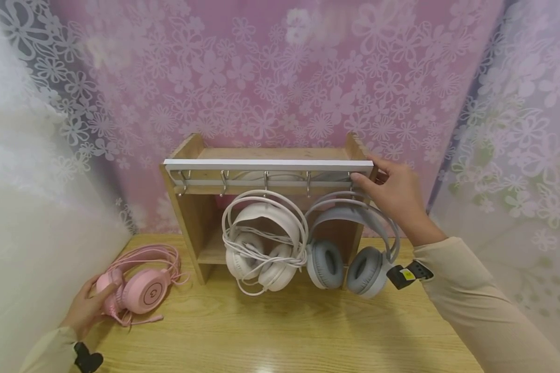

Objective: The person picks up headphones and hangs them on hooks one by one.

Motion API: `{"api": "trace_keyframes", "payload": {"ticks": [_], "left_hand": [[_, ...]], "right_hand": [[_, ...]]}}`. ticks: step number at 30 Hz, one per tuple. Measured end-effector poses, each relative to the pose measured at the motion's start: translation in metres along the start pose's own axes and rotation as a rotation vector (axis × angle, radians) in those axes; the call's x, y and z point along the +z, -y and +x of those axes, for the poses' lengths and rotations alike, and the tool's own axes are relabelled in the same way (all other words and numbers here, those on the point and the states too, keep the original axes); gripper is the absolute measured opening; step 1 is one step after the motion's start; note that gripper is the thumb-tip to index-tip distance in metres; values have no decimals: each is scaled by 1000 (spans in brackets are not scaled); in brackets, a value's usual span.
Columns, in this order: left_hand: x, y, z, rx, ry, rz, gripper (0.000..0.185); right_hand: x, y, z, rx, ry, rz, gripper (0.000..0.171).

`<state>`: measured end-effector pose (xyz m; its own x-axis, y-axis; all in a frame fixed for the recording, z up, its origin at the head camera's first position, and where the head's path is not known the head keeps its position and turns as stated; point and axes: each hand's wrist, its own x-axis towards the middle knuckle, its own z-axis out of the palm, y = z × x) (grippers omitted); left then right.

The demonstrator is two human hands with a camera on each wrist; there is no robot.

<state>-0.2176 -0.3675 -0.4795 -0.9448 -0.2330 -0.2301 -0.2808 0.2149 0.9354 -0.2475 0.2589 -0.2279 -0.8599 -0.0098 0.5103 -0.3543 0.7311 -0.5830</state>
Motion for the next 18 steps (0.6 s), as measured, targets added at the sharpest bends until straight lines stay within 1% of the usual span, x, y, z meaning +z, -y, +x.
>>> {"api": "trace_keyframes", "payload": {"ticks": [6, 9, 11, 15, 18], "left_hand": [[1, 1, -1, -8, -39, -15, 90], [2, 2, -2, -4, -70, -32, 90], [3, 5, -2, 9, -93, -53, 90], [2, 16, 2, 55, -148, -125, 85], [5, 14, -5, 71, -192, -162, 82]], "right_hand": [[0, -2, 0, -3, -2, 8, 63], [0, -1, 0, 1, -4, 5, 64], [1, 0, 0, 8, -9, 1, 65], [1, 1, 0, 5, -15, 5, 65], [1, 1, -1, 6, -12, 3, 66]]}}
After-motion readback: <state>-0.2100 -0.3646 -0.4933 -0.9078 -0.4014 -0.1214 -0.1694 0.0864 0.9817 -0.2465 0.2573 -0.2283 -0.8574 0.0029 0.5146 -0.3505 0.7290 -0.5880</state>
